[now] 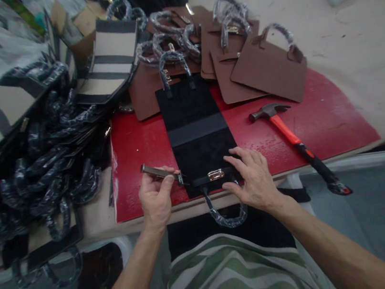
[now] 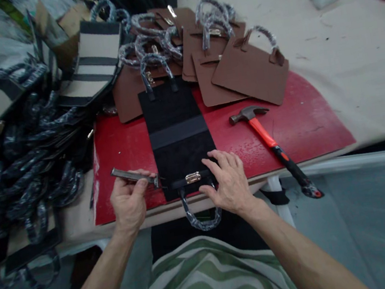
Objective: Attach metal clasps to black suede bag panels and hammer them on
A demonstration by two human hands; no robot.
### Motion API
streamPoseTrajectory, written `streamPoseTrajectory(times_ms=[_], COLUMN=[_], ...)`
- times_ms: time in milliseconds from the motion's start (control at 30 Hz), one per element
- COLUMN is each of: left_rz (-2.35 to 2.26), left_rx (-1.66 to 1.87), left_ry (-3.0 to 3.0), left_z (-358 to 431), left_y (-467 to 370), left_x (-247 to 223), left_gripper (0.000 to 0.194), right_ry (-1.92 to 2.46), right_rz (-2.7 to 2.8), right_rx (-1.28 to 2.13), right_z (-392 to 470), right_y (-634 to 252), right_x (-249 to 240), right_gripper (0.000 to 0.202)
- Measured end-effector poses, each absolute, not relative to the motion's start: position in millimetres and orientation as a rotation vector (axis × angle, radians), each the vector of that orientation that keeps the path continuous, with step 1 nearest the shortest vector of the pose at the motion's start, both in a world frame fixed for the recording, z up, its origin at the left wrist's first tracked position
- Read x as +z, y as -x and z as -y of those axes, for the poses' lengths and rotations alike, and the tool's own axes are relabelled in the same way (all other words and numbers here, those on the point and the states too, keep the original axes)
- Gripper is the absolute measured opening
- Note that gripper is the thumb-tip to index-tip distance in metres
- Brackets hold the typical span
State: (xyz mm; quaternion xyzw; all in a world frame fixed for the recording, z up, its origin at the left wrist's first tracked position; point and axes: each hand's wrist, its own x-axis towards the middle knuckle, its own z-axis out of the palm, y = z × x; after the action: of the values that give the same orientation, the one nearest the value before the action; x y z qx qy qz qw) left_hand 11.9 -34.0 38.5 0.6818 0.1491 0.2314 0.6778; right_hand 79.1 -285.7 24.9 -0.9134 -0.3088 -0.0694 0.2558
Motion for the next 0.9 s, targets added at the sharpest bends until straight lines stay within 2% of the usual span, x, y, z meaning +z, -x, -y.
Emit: streamPoseTrajectory(times_ms=[233,367,500,733,900], left_rz=[-0.237,-0.345,-0.432,-0.251,-0.096], left_rx=[0.396,0.359,0.391,0.338,0.263], left_ry=[-1.869,-1.970,-1.962,-1.854,-1.776], left_z=[36.7,35.9,42.1,82.3,117.8], left_y=[-1.6,2.0,-1.2,-28.8,-50.6], left_x=[35.9,33.1,40.2,54.0,50.3], left_gripper=[0.028,0.028,0.028,0.024,0.017], right_ry=[2.473,2.532,2.550,2.490,2.281], right_rz=[0.739,0.535,0.386,0.189,-0.013], right_rx=[-0.223,-0.259,-0.245,-0.347,-0.146], right_z=[284.6,287.5,291.7,288.5,286.3], right_y=[-76.2,-64.3,-43.0,-15.2,-7.5], right_x=[22.8,21.4,23.2,28.3,23.2], right_gripper=[0.068,0.075,0.063,0.042,0.034])
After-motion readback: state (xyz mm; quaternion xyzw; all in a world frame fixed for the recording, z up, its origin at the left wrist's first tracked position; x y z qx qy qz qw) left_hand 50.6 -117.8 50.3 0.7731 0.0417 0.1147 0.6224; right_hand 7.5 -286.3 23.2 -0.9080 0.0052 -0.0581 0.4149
